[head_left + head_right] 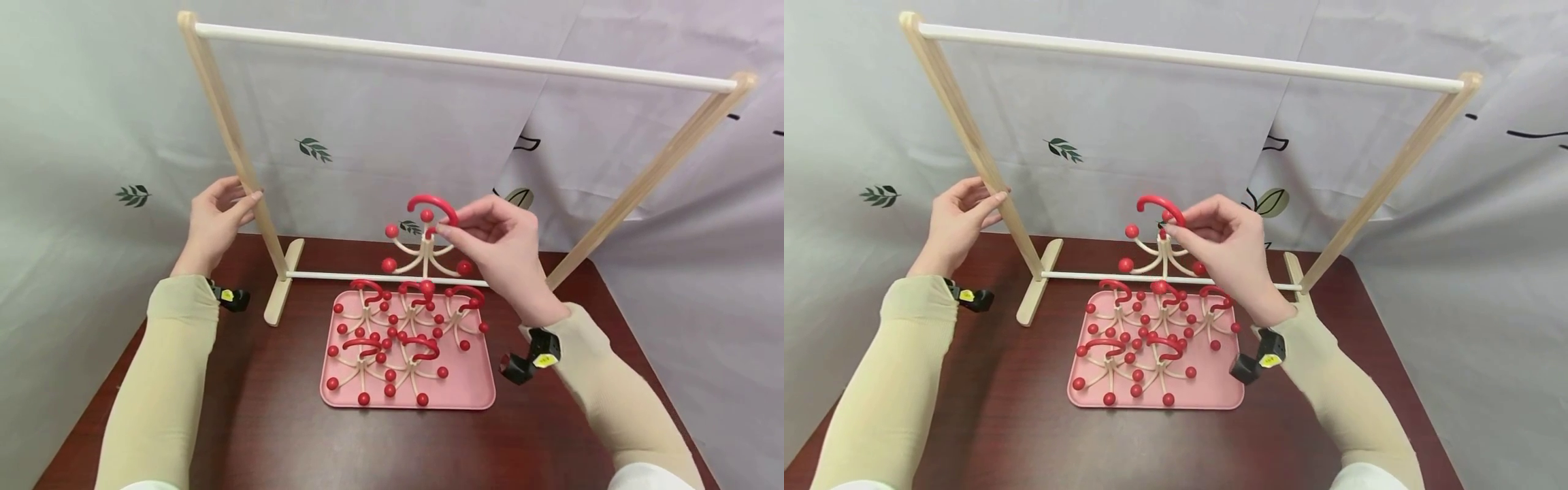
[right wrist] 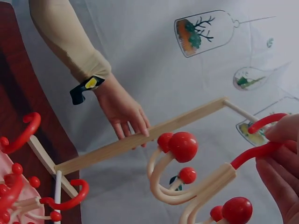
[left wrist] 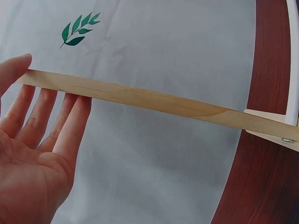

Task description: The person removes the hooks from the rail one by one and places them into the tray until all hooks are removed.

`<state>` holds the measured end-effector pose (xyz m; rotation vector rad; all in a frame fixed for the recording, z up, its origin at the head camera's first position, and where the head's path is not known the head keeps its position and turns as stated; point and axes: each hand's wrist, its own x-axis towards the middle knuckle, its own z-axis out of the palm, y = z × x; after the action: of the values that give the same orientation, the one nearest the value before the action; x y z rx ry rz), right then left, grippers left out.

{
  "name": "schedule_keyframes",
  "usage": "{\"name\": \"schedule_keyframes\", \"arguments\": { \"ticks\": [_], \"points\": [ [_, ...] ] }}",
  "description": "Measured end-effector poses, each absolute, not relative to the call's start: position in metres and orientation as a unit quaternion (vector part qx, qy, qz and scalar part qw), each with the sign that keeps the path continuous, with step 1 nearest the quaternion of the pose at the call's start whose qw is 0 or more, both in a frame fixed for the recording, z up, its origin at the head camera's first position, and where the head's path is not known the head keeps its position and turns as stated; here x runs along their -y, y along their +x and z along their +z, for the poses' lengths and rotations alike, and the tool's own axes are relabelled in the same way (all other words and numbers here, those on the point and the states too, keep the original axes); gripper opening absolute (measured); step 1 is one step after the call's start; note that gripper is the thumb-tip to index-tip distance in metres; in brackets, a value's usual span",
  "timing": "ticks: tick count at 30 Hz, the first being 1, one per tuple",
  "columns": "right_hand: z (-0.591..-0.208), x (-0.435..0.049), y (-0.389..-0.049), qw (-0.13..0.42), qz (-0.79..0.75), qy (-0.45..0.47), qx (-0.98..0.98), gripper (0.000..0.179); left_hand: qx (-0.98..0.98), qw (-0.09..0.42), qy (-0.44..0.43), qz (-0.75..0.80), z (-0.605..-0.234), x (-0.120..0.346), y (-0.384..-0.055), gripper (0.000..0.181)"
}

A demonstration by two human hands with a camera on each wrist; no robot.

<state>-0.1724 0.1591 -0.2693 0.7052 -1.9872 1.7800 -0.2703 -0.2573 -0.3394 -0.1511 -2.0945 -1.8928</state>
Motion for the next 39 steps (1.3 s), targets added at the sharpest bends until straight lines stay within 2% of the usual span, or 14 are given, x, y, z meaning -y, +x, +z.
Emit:
{"name": "schedule_keyframes", "arguments": {
  "ticks": [14,29,39],
  "points": [
    [-0.302,-0.190,-0.146,0.169,0.642,0.215,0.717,0.017,0.736,0.149,-0.050,-0.659,-0.341,0.256,-0.270,0.040],
    [-0.320,-0.219,-0.125,0.162,0.642,0.205,0.720,0.020,0.730,0.147,-0.049,-0.666,-0.339,0.256,-0.270,0.041],
    [-0.332,-0.239,-0.109,0.135,0.643,0.208,0.725,0.024,0.728,0.147,-0.050,-0.668,-0.339,0.255,-0.270,0.038]
  ]
}}
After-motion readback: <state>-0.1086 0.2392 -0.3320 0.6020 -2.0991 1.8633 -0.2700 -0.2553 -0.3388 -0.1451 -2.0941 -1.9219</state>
